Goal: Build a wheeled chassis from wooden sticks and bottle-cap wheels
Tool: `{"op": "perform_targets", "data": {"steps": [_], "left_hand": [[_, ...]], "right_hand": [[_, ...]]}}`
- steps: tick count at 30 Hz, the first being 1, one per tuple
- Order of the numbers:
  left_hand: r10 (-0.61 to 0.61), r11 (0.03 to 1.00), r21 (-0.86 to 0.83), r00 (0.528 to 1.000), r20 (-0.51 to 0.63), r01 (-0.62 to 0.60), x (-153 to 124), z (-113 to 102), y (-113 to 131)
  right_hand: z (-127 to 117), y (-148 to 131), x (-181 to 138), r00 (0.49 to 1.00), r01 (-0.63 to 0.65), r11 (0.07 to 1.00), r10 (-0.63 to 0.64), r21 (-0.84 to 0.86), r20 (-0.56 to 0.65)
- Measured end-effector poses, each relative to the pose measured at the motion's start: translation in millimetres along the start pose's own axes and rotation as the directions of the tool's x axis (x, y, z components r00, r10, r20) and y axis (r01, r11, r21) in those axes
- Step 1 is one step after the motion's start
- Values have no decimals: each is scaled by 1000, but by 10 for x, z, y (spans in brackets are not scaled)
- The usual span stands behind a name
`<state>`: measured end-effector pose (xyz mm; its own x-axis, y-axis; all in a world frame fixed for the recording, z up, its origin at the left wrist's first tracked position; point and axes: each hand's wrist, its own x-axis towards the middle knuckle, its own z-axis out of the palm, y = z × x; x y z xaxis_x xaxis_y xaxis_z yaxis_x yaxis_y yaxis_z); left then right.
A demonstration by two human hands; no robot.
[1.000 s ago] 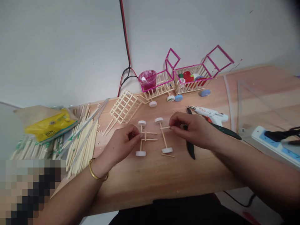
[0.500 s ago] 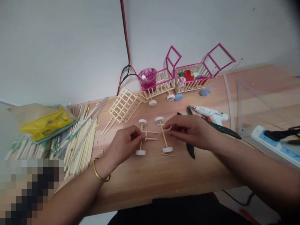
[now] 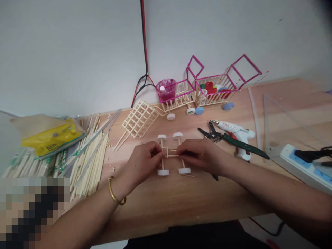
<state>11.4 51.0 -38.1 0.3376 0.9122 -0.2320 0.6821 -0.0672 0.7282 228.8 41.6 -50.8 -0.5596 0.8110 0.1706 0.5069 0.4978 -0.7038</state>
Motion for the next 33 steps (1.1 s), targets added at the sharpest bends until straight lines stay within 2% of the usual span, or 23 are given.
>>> {"op": "perform_targets", "data": {"steps": [10, 21, 33], "left_hand": [[71, 997, 24, 997, 4, -71, 22, -2, -19], [85, 995, 45, 996, 32, -86, 22, -20, 11], [124, 992, 33, 992, 33, -125, 46, 9, -43]], "right_hand": [[89, 3, 42, 993, 117, 990, -118, 76, 14], [99, 41, 84, 992, 127, 987, -128, 100, -4], [122, 37, 90, 988, 155, 987, -155, 46, -9]]}}
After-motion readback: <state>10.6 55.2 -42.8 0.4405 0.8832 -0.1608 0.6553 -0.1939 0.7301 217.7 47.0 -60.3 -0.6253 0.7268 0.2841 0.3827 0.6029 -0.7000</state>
